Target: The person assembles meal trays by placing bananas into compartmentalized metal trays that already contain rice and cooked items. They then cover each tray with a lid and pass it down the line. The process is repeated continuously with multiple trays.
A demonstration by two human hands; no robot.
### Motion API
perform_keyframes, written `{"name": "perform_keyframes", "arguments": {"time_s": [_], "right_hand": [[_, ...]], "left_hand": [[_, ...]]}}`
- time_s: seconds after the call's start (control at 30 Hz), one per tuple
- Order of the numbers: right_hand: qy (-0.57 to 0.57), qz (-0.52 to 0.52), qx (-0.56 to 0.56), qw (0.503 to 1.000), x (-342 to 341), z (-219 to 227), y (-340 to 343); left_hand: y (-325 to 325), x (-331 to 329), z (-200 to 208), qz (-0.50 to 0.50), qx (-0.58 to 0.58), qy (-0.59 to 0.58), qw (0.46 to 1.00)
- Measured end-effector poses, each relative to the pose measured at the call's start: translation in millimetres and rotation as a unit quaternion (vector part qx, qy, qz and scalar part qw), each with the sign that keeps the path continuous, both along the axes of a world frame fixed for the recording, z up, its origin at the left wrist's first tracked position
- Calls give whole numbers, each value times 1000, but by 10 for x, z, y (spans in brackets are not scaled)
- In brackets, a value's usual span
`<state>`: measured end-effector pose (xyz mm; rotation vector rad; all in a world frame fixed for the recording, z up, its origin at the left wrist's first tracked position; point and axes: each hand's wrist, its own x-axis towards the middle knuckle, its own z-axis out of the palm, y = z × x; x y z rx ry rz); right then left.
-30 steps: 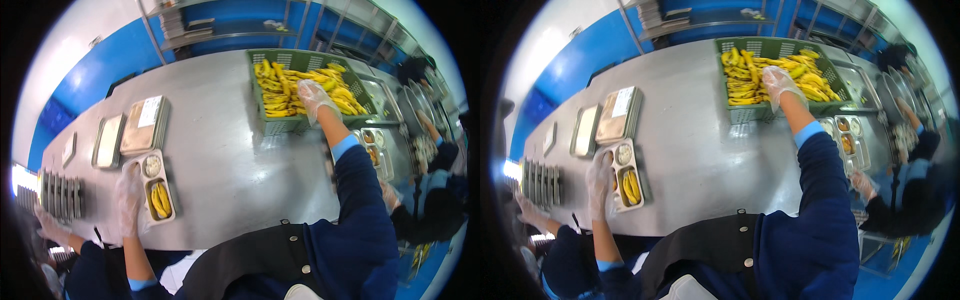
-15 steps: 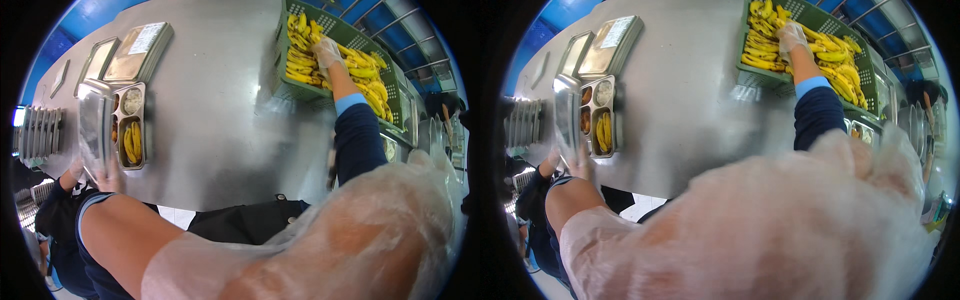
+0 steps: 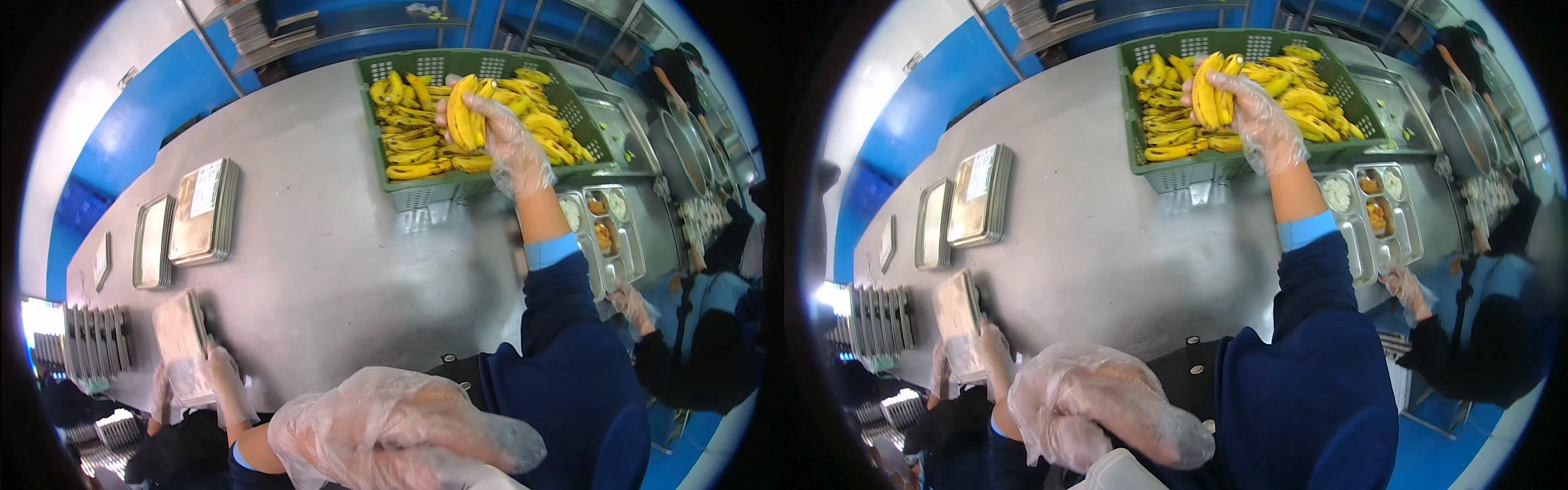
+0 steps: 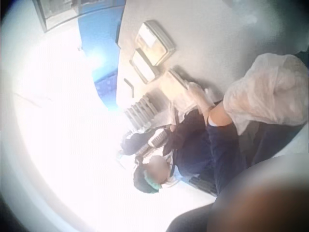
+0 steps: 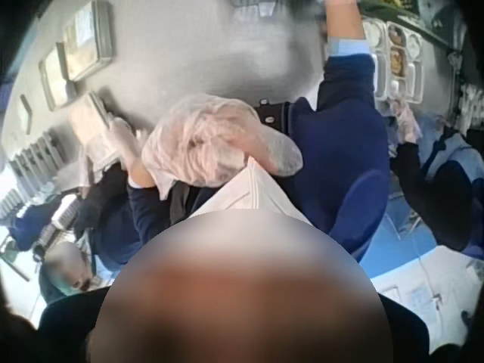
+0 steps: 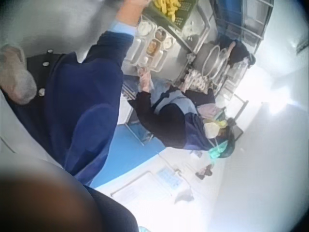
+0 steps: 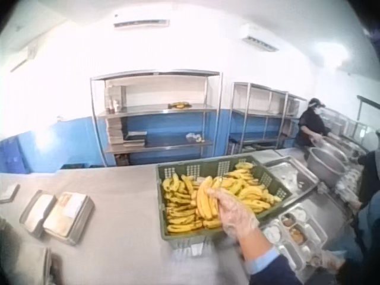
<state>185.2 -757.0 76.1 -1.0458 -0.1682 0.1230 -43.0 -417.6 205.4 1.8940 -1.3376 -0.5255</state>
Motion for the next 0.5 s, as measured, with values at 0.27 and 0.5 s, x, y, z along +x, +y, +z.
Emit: {"name": "perform_keyframes", "arguments": {"time_s": [0.27, 0.5], "right_hand": [[80, -123, -238, 960, -1724, -280, -1377], [151, -151, -732, 647, -2647, -1298, -1986]], "left_hand": [[-255, -106, 126, -54, -2, -9, 998], [-864, 118, -432, 21, 95, -5, 995]]}}
